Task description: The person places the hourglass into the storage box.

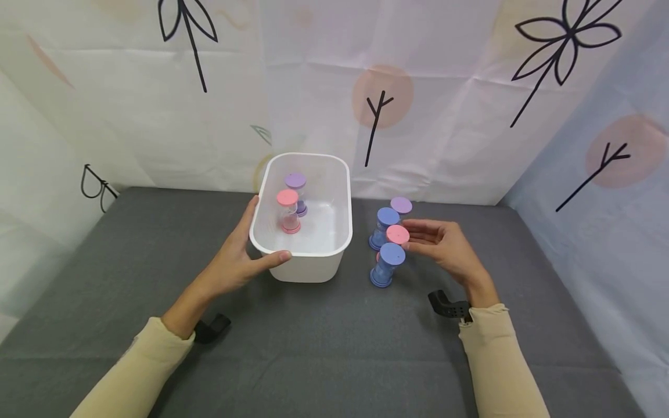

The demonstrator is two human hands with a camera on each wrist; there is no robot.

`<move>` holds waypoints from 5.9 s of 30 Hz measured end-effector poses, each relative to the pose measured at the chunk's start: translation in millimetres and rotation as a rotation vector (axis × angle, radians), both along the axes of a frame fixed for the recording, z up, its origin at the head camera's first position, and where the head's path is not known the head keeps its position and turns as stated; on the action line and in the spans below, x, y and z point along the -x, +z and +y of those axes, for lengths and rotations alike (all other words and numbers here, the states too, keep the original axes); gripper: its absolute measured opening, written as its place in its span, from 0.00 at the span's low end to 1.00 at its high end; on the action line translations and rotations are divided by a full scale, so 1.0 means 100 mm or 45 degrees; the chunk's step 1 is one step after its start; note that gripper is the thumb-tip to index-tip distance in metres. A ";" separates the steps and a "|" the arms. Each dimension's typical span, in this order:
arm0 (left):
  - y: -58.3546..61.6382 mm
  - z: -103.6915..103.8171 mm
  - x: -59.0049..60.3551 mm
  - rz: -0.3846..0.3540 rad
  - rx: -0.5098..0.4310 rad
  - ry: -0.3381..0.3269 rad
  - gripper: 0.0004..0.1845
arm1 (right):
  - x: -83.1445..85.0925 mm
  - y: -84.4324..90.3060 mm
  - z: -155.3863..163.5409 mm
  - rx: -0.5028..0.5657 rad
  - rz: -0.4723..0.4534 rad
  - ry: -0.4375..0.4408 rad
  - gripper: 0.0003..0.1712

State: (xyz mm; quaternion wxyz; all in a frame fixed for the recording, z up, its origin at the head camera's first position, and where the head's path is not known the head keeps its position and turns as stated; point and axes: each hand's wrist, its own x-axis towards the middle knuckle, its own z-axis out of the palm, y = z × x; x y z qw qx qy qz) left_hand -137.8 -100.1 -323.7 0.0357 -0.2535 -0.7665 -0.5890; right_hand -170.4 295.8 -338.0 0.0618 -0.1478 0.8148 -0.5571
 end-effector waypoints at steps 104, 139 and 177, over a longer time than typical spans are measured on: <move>-0.32 -0.04 0.20 0.059 0.006 0.002 0.59 | 0.43 0.61 -1.88 0.291 0.066 0.270 0.20; -0.01 -0.01 -0.01 -0.058 0.058 0.024 0.61 | 0.58 0.39 -2.14 -0.552 0.122 0.286 0.26; 0.00 -0.01 -0.01 -0.065 0.048 0.034 0.60 | 0.31 0.51 -1.85 -0.033 0.220 0.093 0.29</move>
